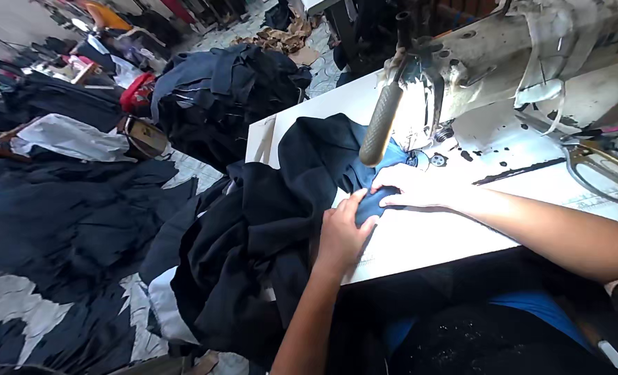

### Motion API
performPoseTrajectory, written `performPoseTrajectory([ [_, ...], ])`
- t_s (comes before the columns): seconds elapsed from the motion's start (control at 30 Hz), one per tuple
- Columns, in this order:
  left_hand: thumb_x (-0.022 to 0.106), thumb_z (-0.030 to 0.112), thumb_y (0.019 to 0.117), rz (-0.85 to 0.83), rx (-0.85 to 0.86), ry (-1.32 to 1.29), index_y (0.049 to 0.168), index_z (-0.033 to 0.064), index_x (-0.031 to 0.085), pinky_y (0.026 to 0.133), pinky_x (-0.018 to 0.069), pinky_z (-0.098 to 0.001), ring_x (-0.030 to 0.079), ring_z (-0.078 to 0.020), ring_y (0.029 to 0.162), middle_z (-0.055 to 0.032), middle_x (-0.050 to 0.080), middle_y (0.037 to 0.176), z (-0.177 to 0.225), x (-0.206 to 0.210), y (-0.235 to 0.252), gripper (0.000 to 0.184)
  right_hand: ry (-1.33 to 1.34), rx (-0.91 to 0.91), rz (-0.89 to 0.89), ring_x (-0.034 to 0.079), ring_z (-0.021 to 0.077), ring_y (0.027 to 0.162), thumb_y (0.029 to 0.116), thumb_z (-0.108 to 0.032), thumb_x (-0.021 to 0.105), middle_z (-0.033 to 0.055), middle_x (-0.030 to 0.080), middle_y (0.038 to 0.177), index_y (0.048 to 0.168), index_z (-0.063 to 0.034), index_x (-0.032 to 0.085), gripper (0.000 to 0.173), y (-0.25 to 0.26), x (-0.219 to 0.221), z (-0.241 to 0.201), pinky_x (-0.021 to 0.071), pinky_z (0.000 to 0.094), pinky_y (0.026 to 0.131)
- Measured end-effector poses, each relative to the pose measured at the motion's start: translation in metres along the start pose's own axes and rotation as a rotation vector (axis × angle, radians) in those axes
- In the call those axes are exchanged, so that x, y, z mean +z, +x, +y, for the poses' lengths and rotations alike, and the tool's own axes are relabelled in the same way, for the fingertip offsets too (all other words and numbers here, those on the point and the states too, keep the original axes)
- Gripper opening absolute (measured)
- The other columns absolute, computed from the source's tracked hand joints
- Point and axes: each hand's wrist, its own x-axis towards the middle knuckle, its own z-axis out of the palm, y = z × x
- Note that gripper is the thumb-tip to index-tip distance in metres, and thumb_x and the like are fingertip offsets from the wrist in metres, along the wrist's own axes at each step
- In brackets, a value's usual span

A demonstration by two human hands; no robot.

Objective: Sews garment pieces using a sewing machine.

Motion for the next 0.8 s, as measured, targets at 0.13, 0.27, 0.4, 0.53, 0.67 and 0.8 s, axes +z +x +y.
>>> performPoseTrajectory([
  [0.13,0.069,0.025,0.0929,0.162,0.155,0.211,0.1,0.0085,0.082,0.08,0.0524,-0.0527,0.07,-0.0307,0.076,-0.0141,0.072,0.082,0.007,0.011,0.0,0.023,-0.093,-0.035,0.017,0.064,0.026,0.09,0.0945,-0.027,0.067,0.0117,0.068,0.089,0.092,-0.0042,0.078,0.025,-0.009,-0.002,-0.003,0.0469,0.0431,0.081],
  [0.27,0.064,0.022,0.0967,-0.013,0.053,-0.261,0.083,0.0043,0.078,0.084,0.0441,-0.0362,0.059,-0.0123,0.08,-0.0026,0.061,0.076,0.013,0.003,0.009,0.026,-0.21,-0.037,0.034,0.065,0.0275,0.11,0.0978,-0.03,0.06,0.0105,0.073,0.109,0.123,-0.0091,0.074,0.035,-0.028,-0.009,-0.015,0.0393,0.051,0.106],
  [0.4,0.059,0.014,0.0999,-0.208,-0.087,-0.715,0.079,0.0058,0.066,0.081,0.0485,-0.0217,0.057,0.0001,0.082,0.0054,0.059,0.081,0.04,0.013,0.015,0.023,-0.352,-0.198,0.383,0.072,0.0248,0.101,0.0939,-0.018,0.056,0.0097,0.077,0.098,0.095,-0.008,0.079,0.025,-0.057,-0.001,-0.016,0.0441,0.0512,0.106],
  [0.53,0.057,0.029,0.0996,0.124,0.478,-0.069,0.087,0.0117,0.078,0.098,0.0417,-0.0529,0.067,-0.025,0.112,-0.0086,0.075,0.11,0.066,0.024,0.035,0.03,-0.359,0.011,0.458,0.073,0.0261,0.089,0.0923,-0.017,0.06,0.0114,0.077,0.086,0.082,-0.0056,0.077,0.023,-0.09,0.003,-0.039,0.0537,0.0433,0.086],
  [0.67,0.061,0.04,0.0997,-0.217,0.256,0.222,0.106,0.0069,0.075,0.087,0.0474,-0.0574,0.068,-0.0342,0.103,-0.0155,0.071,0.107,0.05,0.039,0.071,0.037,-0.298,0.314,0.301,0.073,0.0315,0.105,0.0951,-0.015,0.054,0.0156,0.077,0.106,0.098,-0.0013,0.079,0.029,-0.109,0.012,-0.053,0.0526,0.0524,0.095],
  [0.8,0.067,0.02,0.0955,-0.179,0.268,0.259,0.108,0.007,0.075,0.079,0.0517,-0.0563,0.068,-0.0381,0.1,-0.0173,0.07,0.106,0.039,0.046,0.068,0.02,-0.334,0.313,0.343,0.071,0.0296,0.103,0.0934,-0.015,0.054,0.0128,0.075,0.107,0.097,-0.0068,0.079,0.027,-0.11,0.019,-0.055,0.054,0.0461,0.091],
])
